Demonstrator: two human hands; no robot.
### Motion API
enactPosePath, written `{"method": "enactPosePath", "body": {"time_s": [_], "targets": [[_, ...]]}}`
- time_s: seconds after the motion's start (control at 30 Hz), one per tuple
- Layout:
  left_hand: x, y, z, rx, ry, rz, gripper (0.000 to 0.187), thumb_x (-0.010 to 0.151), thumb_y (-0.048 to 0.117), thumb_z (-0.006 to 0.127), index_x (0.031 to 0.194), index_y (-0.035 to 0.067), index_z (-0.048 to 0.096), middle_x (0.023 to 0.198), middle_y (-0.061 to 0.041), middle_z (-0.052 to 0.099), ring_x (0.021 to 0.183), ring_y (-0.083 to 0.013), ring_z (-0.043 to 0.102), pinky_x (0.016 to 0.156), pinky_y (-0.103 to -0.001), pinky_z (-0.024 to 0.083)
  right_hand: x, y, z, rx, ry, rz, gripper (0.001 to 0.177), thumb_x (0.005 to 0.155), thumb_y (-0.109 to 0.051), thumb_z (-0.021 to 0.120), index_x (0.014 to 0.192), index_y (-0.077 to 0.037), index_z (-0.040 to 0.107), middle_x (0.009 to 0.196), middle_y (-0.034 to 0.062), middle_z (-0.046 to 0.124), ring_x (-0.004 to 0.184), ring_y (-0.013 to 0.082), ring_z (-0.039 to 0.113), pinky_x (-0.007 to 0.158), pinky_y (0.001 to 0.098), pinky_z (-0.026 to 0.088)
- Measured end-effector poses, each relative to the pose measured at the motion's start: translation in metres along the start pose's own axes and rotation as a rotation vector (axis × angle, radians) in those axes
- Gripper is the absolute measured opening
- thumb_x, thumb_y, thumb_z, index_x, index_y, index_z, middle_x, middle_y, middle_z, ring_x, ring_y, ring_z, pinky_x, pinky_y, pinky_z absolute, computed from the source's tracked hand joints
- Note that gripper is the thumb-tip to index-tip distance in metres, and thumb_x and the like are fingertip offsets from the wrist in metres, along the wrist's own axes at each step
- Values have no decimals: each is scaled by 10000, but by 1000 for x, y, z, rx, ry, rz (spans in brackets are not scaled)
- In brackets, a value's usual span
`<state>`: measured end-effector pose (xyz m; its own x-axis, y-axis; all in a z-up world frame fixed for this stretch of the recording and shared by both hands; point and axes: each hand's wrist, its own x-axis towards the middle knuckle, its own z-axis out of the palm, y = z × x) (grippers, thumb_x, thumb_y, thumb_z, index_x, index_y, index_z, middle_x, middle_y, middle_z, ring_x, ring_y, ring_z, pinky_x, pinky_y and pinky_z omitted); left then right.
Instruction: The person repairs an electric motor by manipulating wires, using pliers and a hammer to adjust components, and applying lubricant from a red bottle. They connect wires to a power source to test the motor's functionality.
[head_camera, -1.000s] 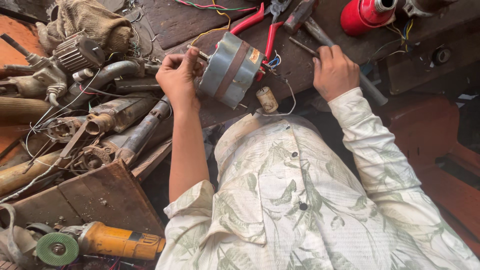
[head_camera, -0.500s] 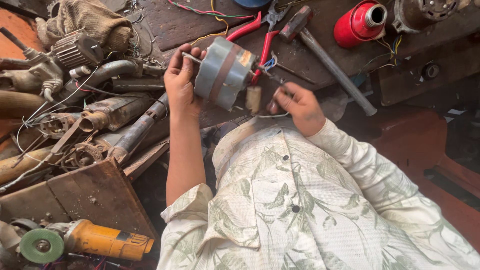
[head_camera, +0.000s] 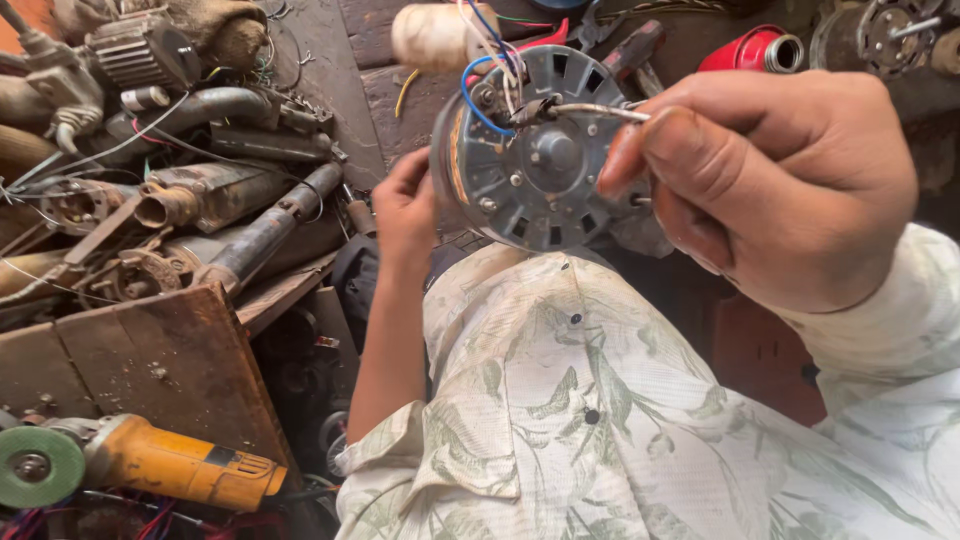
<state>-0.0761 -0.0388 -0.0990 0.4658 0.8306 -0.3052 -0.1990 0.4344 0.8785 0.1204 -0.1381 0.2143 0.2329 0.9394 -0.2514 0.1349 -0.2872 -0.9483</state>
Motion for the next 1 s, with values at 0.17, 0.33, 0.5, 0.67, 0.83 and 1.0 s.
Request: {"method": "enactPosePath", "body": {"time_s": [0.17, 0.33, 0.5, 0.67, 0.83, 1.0], "targets": [[-23, 15, -37, -72, 452, 166, 169, 1068, 150, 602, 1138, 16, 678, 927, -53, 730, 848, -143, 700, 779, -267, 617, 47, 44, 35, -251, -117, -68, 271, 1054, -178, 587, 1020, 68, 696, 671, 33, 616, 579, 51, 555, 524, 219, 441], [-61, 15, -27, 78, 321, 246, 253, 1075, 195, 649, 1258, 21, 631, 1064, -51, 709, 908, -130, 634, 771, -271, 521, 29, 49, 23, 193, -95, -4, 322, 1154, -187, 518, 1084, 84, 678, 723, 17, 579, 660, 71, 523, 638, 246, 430], [-65, 29, 15, 255, -41, 412, 541, 1001, 279, 772, 1418, 41, 522, 1369, -100, 658, 1318, -209, 616, 1157, -359, 480, 32, 38, 17, 95, 15, -33, 318, 1189, -132, 497, 1101, 131, 652, 674, 9, 492, 582, 74, 421, 633, 261, 395], [-62, 32, 23, 216, -51, 395, 583, 980, 309, 794, 1425, 41, 528, 1391, -106, 648, 1353, -220, 605, 1190, -371, 450, -3, -3, -7, 117, 11, -120, 350, 1152, -213, 479, 1123, 99, 635, 603, -7, 515, 515, 46, 488, 613, 232, 482], [-57, 18, 9, 112, 102, 439, 559, 997, 355, 782, 1391, 35, 545, 1345, -98, 661, 1299, -215, 626, 1195, -385, 461, 15, 31, 1, 100, 42, -286, 398, 1127, -283, 475, 1175, 104, 554, 1076, 141, 686, 634, 126, 626, 624, 282, 560], [-60, 21, 2, 175, 191, 551, 660, 980, 427, 788, 1440, 51, 500, 1400, -96, 615, 1342, -213, 585, 1202, -367, 432, 46, 68, 21, 445, -204, -94, 401, 1175, -288, 467, 1186, 71, 644, 864, 26, 607, 826, 125, 617, 748, 246, 493]]}}
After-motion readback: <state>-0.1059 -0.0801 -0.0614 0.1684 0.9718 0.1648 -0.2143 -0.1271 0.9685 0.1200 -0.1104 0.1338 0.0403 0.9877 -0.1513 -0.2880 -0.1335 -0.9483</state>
